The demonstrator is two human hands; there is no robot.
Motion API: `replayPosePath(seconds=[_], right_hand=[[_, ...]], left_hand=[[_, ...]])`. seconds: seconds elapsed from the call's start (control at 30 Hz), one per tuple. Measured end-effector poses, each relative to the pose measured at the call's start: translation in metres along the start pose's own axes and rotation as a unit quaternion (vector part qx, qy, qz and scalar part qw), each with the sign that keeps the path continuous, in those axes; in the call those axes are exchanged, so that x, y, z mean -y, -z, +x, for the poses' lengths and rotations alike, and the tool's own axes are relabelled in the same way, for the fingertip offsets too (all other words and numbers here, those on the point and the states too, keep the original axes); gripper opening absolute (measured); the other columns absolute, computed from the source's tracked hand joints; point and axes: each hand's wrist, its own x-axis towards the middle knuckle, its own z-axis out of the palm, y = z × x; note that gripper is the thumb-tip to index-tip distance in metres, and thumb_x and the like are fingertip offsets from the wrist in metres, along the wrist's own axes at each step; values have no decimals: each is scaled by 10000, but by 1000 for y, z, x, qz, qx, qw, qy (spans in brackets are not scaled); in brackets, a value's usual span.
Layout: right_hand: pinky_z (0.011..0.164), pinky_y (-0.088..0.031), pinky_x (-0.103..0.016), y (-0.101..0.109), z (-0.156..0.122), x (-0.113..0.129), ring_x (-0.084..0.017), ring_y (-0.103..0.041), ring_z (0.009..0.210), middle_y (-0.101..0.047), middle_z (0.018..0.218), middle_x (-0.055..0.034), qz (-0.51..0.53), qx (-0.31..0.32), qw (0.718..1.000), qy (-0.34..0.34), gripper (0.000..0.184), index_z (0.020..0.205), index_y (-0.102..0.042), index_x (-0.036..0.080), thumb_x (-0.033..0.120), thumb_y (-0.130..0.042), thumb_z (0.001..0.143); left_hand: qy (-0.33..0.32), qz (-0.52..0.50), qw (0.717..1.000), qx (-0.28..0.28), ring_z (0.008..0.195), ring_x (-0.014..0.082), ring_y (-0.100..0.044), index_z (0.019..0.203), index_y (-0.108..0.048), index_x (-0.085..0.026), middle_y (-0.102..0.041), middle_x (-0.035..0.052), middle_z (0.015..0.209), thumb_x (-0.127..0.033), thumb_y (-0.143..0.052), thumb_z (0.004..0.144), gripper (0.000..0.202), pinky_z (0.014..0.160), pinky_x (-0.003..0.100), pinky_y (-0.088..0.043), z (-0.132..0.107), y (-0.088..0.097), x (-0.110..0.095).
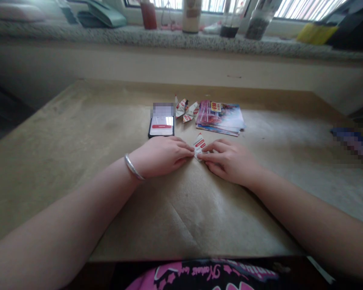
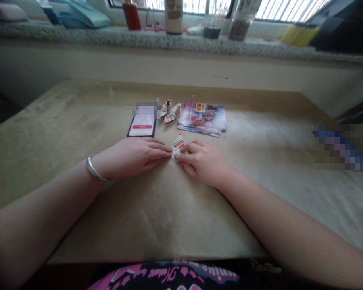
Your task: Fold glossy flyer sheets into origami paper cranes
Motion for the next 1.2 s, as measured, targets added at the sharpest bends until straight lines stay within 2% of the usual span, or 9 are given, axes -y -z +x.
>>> replayPosePath(seconds=[0.17, 0.37, 0.63, 0.73, 0.83, 1.0, 1.2], right_hand=[[828, -484, -372, 1, 2, 2, -235, -600, 980, -685, 1088, -54, -18, 5, 1000, -2, 294, 1099, -715, 264, 280, -508, 892], [773, -489, -347, 0, 3, 5, -213, -627, 900, -719, 983, -35, -14, -16, 1000, 0, 259, 994, -746, 241, 314, -512, 909], [806, -510, -327, -5, 2, 3, -197, -652, 896, -729, 991, -34, 1, -32, 999, -17, 220, 923, -738, 205, 268, -528, 907], [855, -505, -342, -6, 4, 0, -206, -654, 922, -731, 1022, -40, 6, -39, 999, -27, 218, 917, -726, 188, 244, -516, 899], [930, -476, -371, -8, 7, -4, -236, -616, 1039, -712, 1111, -57, 11, -33, 998, -47, 224, 1004, -690, 171, 234, -510, 886], [981, -425, -410, -15, 15, -12, -260, -547, 1122, -663, 1218, -88, 24, -2, 997, -74, 414, 1299, -526, 128, 283, -440, 925], [979, -393, -419, -18, 26, -14, -291, -510, 1114, -664, 1188, -122, 16, 4, 996, -89, 478, 1333, -478, 70, 243, -447, 889]], left_hand=[[20, 29, 999, 4, 1045, 169, -625, 1124, -674, -247, -657, -2, 1194, -199, -464, 897, 313, 898, 291, -495, 1, -1, -6], [29, 61, 998, -5, 914, 183, -649, 1071, -686, -210, -671, 43, 1073, -215, -454, 900, 288, 800, 307, -527, 1, -3, -9], [4, 79, 997, -18, 957, 199, -637, 1113, -671, -183, -669, 68, 1111, -193, -471, 895, 297, 837, 324, -533, 3, -6, -8], [5, 78, 997, -27, 1039, 210, -620, 1119, -665, -153, -649, 89, 1174, -157, -485, 869, 308, 903, 336, -520, 4, -7, -11], [9, 54, 998, -34, 1116, 201, -598, 1111, -668, -152, -633, 81, 1233, -128, -491, 845, 320, 979, 331, -492, 5, -9, -11], [13, 20, 999, -23, 1136, 197, -599, 1111, -670, -154, -635, 74, 1245, -114, -512, 807, 345, 1025, 321, -466, 5, -10, -7], [27, -3, 1000, -12, 1120, 202, -598, 1092, -672, -150, -641, 79, 1216, -125, -499, 813, 329, 1024, 329, -460, 5, -8, -6]])
